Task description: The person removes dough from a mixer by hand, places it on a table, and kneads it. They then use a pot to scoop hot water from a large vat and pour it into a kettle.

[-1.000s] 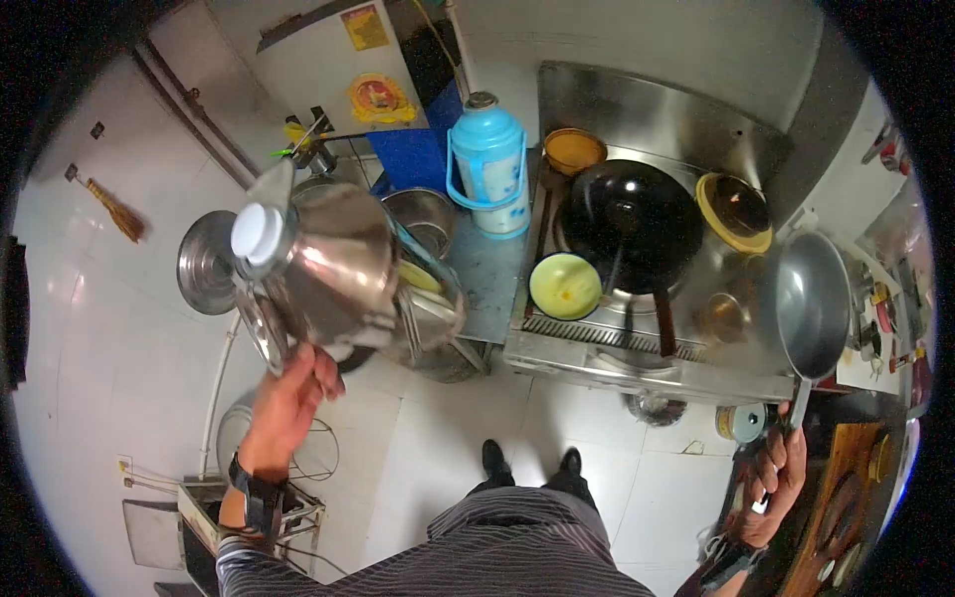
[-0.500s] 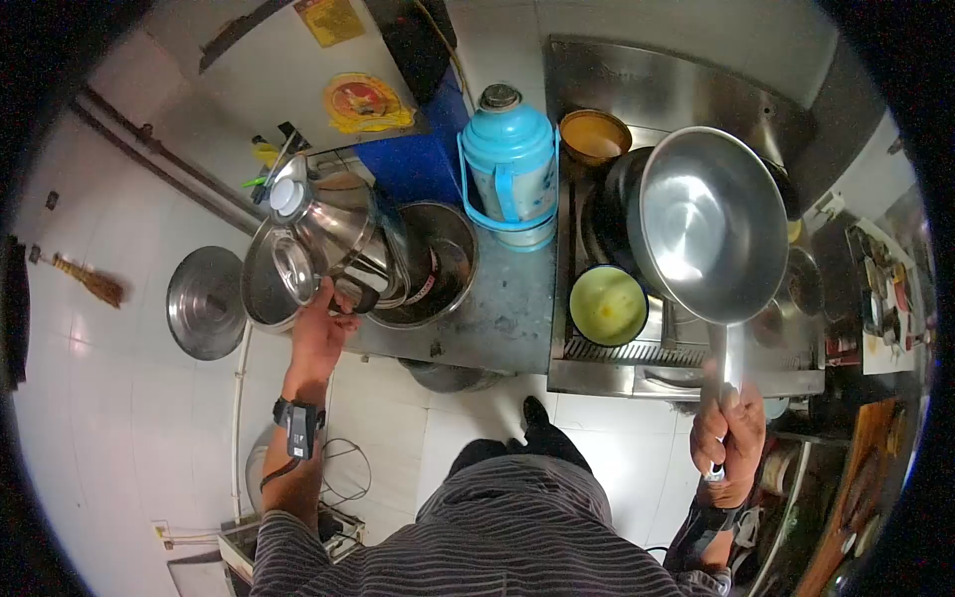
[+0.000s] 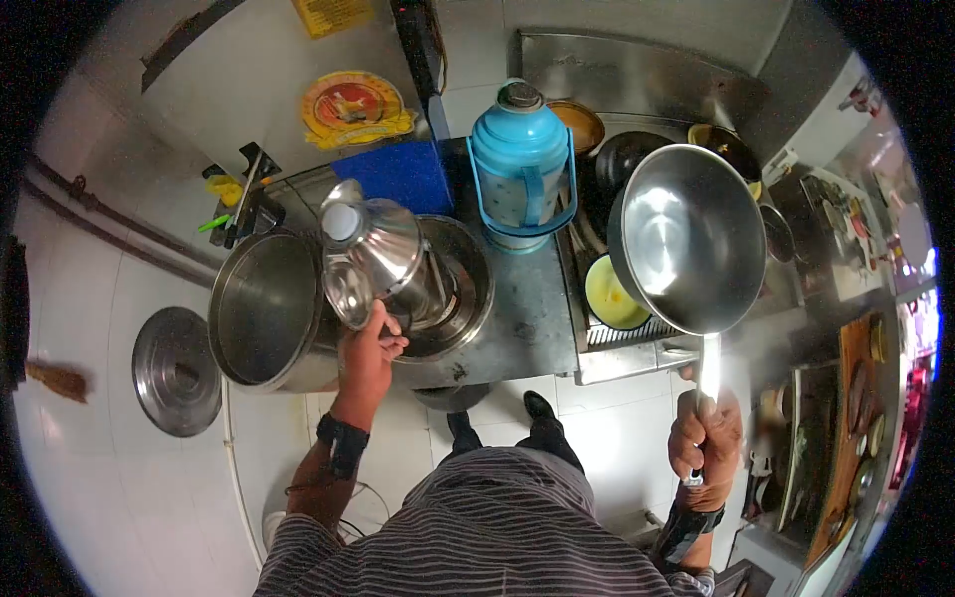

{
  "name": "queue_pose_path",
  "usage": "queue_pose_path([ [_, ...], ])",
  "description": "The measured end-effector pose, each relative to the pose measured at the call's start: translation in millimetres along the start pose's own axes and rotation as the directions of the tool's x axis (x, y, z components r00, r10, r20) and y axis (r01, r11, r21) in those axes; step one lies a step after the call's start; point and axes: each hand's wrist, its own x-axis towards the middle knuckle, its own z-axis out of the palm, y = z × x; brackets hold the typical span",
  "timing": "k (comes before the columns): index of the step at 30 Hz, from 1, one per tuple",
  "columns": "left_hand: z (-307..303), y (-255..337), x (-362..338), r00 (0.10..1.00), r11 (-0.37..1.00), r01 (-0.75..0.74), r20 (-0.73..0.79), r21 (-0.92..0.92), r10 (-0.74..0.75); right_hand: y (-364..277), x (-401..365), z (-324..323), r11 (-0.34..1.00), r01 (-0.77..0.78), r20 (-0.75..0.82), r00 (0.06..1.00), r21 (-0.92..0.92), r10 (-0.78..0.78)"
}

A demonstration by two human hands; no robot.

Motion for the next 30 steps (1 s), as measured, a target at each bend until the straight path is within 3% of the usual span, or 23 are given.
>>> queue_pose_path([
  [3, -5, 1, -2, 1.000, 0.999, 0.031, -0.003, 0.019, -0.031, 24, -17, 32, 1.000, 0.012, -0.036, 0.999, 0.024, -0.011],
  [6, -14, -6, 5, 0.993, 0.998, 0.052, 0.107, -0.045, -0.047, 53, -31, 45, 0.998, 0.032, -0.029, 0.999, 0.049, -0.030],
  [8, -19, 0, -2, 0.985, 0.993, 0.098, 0.133, 0.064, -0.106, 64, -40, 59, 0.995, 0.009, -0.033, 0.999, 0.095, -0.006],
  [11, -39, 8, -10, 0.979, 0.992, 0.085, 0.178, 0.088, -0.100, 74, -47, 73, 0.999, 0.004, -0.085, 0.996, 0.046, 0.000],
  [13, -66, 27, -5, 0.969, 0.989, -0.097, 0.238, 0.108, 0.069, 79, -48, 76, 0.999, -0.019, -0.096, 0.995, 0.046, 0.023],
  [14, -78, 30, 10, 0.969, 0.972, -0.207, 0.159, 0.114, 0.188, 80, -50, 76, 0.999, -0.005, -0.097, 0.995, 0.050, 0.009],
  [15, -85, 49, 20, 0.922, 0.912, -0.365, 0.204, 0.186, 0.328, 81, -51, 75, 0.998, -0.029, -0.105, 0.994, 0.049, 0.034],
  [17, -62, 104, 17, 0.811, 0.662, -0.583, 0.286, 0.471, 0.511, 86, -53, 75, 0.995, -0.033, -0.113, 0.993, 0.093, 0.044],
  [19, -40, 135, 30, 0.681, 0.477, -0.727, 0.428, 0.495, 0.594, 92, -56, 72, 0.995, -0.068, -0.123, 0.989, 0.079, 0.077],
  [20, -24, 146, 35, 0.668, 0.467, -0.740, 0.442, 0.485, 0.599, 92, -55, 69, 0.994, -0.098, -0.128, 0.986, 0.054, 0.104],
  [22, 8, 163, 35, 0.506, 0.134, -0.829, 0.624, 0.544, 0.596, 97, -63, 70, 0.992, -0.094, -0.153, 0.983, 0.084, 0.106],
  [23, 10, 163, 54, 0.321, -0.175, -0.839, 0.729, 0.516, 0.605, 97, -69, 67, 0.988, -0.150, -0.191, 0.969, 0.044, 0.155],
  [24, 18, 167, 52, 0.414, -0.076, -0.854, 0.760, 0.515, 0.500, 99, -74, 61, 0.974, -0.215, -0.196, 0.954, 0.071, 0.225],
  [25, 31, 175, 35, 0.586, 0.009, -0.786, 0.741, 0.618, 0.327, 95, -79, 64, 0.969, -0.244, -0.232, 0.945, -0.036, 0.230],
  [26, 18, 167, 61, 0.434, -0.182, -0.832, 0.819, 0.524, 0.374, 92, -85, 69, 0.959, -0.282, -0.275, 0.923, -0.012, 0.268],
  [27, 20, 165, 78, 0.470, -0.197, -0.809, 0.811, 0.554, 0.350, 94, -86, 63, 0.964, -0.261, -0.277, 0.923, 0.059, 0.267],
  [28, 14, 165, 97, 0.501, -0.222, -0.789, 0.809, 0.573, 0.307, 96, -86, 53, 0.971, -0.239, -0.173, 0.958, -0.030, 0.230],
  [29, 31, 170, 73, 0.544, -0.219, -0.768, 0.793, 0.602, 0.274, 103, -89, 45, 0.970, -0.207, -0.120, 0.968, 0.127, 0.222],
  [30, 33, 171, 72, 0.539, -0.233, -0.767, 0.797, 0.598, 0.272, 105, -91, 42, 0.986, -0.146, -0.102, 0.983, 0.076, 0.153],
])
